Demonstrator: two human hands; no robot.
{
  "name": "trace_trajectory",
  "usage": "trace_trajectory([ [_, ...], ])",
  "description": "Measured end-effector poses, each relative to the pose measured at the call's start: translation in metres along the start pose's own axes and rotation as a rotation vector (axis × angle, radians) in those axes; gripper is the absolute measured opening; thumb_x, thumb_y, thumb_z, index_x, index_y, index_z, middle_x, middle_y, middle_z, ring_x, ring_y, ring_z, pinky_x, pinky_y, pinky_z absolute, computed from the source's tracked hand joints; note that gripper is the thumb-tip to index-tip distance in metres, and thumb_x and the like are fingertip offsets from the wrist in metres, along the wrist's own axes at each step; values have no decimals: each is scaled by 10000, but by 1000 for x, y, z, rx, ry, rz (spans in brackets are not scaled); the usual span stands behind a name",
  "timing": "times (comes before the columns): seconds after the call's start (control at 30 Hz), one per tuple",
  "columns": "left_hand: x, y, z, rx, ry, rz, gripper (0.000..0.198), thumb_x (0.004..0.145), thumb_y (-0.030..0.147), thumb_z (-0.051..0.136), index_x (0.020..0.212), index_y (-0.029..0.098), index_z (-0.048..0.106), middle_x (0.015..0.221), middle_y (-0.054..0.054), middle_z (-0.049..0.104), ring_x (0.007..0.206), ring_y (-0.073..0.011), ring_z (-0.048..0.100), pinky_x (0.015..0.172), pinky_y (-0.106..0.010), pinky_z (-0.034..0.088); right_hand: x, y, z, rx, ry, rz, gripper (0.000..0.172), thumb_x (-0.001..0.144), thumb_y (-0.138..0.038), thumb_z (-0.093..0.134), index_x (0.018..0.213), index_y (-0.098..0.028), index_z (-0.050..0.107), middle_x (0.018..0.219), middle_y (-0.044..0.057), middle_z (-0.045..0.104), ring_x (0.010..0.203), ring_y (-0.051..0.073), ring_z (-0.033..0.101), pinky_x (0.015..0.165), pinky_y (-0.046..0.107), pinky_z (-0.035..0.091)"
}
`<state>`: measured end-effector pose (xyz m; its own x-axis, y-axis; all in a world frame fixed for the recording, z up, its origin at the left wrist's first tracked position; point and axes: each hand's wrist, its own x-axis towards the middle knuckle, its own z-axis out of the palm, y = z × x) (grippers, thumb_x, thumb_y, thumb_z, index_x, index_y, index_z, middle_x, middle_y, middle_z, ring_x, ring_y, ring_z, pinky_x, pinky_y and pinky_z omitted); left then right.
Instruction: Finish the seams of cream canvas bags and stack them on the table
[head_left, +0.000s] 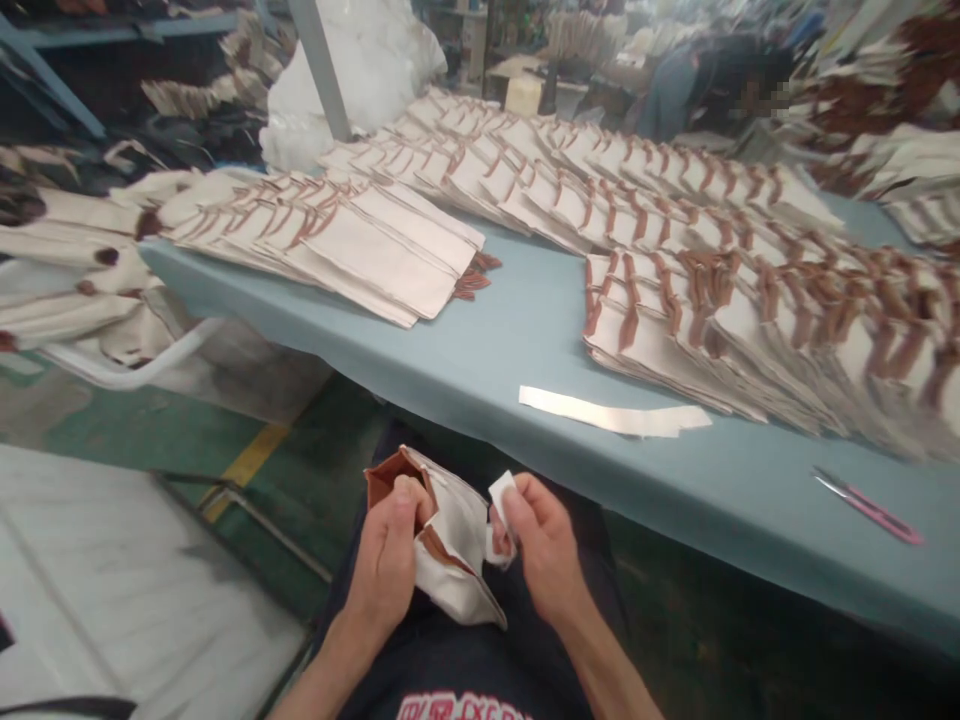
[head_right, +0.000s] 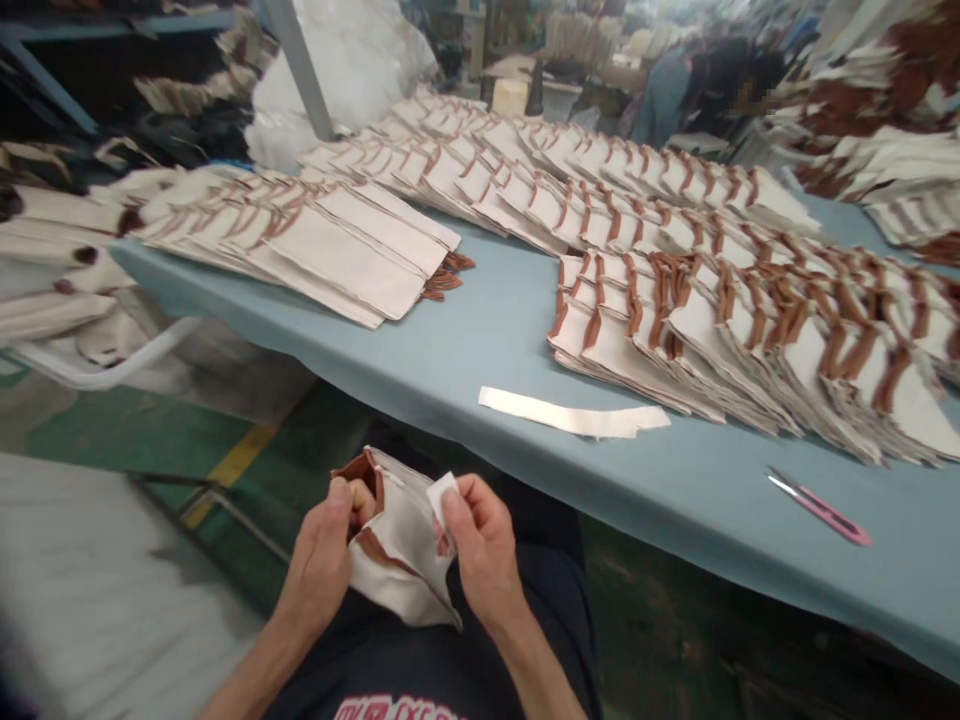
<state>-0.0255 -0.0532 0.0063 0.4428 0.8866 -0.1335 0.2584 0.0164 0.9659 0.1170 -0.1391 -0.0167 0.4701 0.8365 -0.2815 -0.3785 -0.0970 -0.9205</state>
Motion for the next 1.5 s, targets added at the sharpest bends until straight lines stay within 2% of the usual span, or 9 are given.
trace_trajectory([
  [0.2, -25, -31, -35, 101, 73, -144, 675, 1017, 756, 270, 641, 221, 440, 598, 21, 442, 576, -161, 385, 571, -282, 355, -13, 58, 25, 23, -176, 230, 582, 850, -738, 686, 738, -183, 553, 597, -44, 523, 515, 85, 381, 537, 221, 315],
  [0.4, -52, -27, -61, 234, -167, -217, 423, 994, 562, 515, 844, 182, 625, 776, -7, 624, 734, -190, 556, 683, -260, 432, -14, 57, 27, -23, -227, 238, 598, 851, -754, 672, 742, -178, 552, 607, -49, 508, 537, 86, 374, 552, 224, 304],
  [0.6, -36, -17, -58, 265, -311, -169, 423, 1004, 516, 515, 797, 163, 618, 741, 0, 591, 696, -166, 509, 646, -249, 398, -16, 51, 27, -82, -206, 172, 579, 868, -737, 657, 743, -181, 559, 623, -48, 502, 562, 99, 382, 550, 234, 310],
  [0.73, -17, -5, -46, 195, -321, -90, 414, 1012, 497, 529, 825, 153, 665, 747, -6, 622, 678, -153, 510, 630, -236, 396, -11, 25, 12, -151, -103, 81, 492, 916, -650, 651, 776, -181, 591, 635, -49, 505, 578, 107, 396, 548, 233, 317],
  [0.87, 0, 23, -31, 86, -288, -28, 393, 959, 497, 601, 818, 143, 699, 674, 13, 552, 603, -125, 432, 548, -217, 339, -16, -31, -1, -316, -16, -89, 400, 947, -544, 654, 795, -175, 668, 633, -26, 560, 565, 115, 440, 516, 229, 335],
  [1.03, 13, 56, -17, -67, -349, 27, 377, 939, 486, 633, 810, 142, 719, 658, 7, 561, 593, -122, 445, 538, -215, 338, -44, -90, 7, -343, -17, -124, 385, 933, -555, 684, 802, -192, 690, 573, -19, 573, 475, 110, 406, 425, 227, 280],
  [1.13, 16, 64, -14, -107, -418, 74, 364, 972, 462, 599, 846, 148, 735, 693, -7, 606, 621, -132, 485, 565, -220, 367, -50, -101, 16, -399, 56, -160, 372, 937, -538, 678, 776, -202, 675, 528, -31, 549, 437, 99, 366, 404, 228, 229],
  [1.27, 18, 66, -10, -113, -463, 128, 362, 985, 437, 556, 854, 151, 737, 718, -15, 609, 640, -146, 504, 579, -229, 391, -42, -105, 17, -568, 78, -262, 325, 967, -462, 623, 768, -207, 663, 547, -20, 596, 450, 118, 468, 413, 224, 313],
  [1.5, 15, 71, 1, -162, -382, 151, 326, 960, 366, 523, 818, 155, 728, 699, -8, 594, 600, -139, 481, 541, -227, 383, -37, -104, 17, -714, 133, -321, 295, 976, -433, 599, 790, -215, 667, 582, -12, 666, 461, 135, 547, 442, 238, 358],
])
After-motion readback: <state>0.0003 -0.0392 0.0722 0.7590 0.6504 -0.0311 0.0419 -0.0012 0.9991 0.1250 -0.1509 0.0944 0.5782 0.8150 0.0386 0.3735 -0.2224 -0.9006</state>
